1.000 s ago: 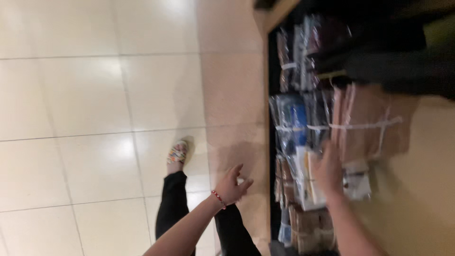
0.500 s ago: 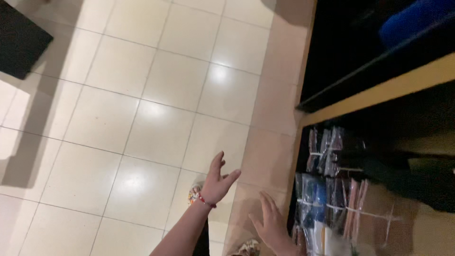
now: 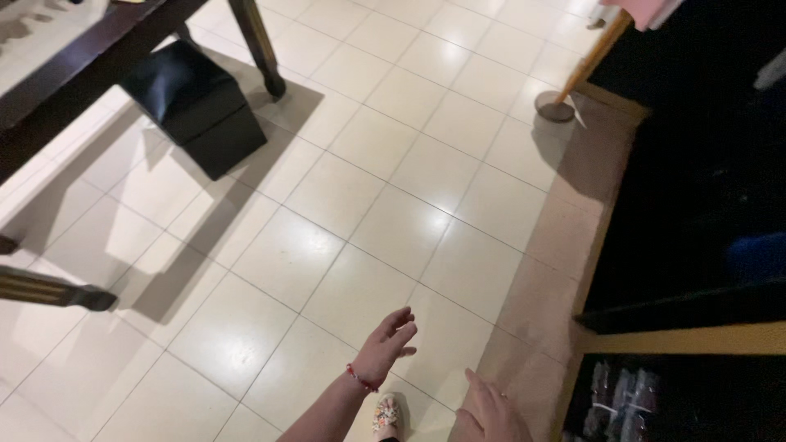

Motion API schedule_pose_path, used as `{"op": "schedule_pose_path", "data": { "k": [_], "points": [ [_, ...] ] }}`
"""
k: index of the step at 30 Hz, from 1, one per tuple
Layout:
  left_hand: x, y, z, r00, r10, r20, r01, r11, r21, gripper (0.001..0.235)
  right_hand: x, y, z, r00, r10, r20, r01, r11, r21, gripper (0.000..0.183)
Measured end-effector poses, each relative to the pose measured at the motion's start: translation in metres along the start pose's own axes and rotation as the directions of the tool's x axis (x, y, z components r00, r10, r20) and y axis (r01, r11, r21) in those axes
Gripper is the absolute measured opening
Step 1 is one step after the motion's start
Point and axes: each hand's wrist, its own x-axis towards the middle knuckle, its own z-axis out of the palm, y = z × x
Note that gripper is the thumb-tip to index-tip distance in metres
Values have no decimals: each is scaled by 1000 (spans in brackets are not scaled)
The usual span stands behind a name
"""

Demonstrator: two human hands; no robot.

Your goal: The person places a wrapped package of fabric onto a shelf and then returns to a glass table. They pick up tangled white yarn, untangle it, and wind it into a neat ball by hand. The person then places the finished yarn ball on the table.

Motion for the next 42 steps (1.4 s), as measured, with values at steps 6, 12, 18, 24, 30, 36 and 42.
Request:
{"op": "schedule_pose_path", "data": {
  "k": [6, 12, 18, 24, 30, 36, 42],
  "points": [
    [-28, 46, -28, 981, 189, -51, -159, 920, 358, 35, 32, -131, -137, 865, 446, 230, -500, 808, 313, 51],
    [-34, 82, -45, 985, 155, 75, -172, 869, 464, 10, 116, -151, -185, 922, 6, 386, 32, 995, -91, 51],
    [-24, 191, -32, 936, 322, -141, -293, 936, 195, 95, 206, -198, -269, 935, -120, -333, 214, 941, 263, 46],
    [19, 281, 4, 850, 521, 82, -471, 682, 560, 135, 304, -240, -294, 812, -238, 534, 442, 847, -295, 106],
    [49, 307, -45, 797, 575, -185, -392, 726, 565, 131, 387, -238, -322, 928, -372, -31, 370, 927, -61, 111],
    [48, 293, -134, 746, 415, -521, -257, 901, 350, 131, 450, -264, -318, 949, -219, 225, 177, 965, 192, 127],
    [68, 304, -222, 700, 368, -612, -258, 930, 263, 131, 511, -333, -299, 954, -200, 224, 146, 961, 237, 126]
  ]
}}
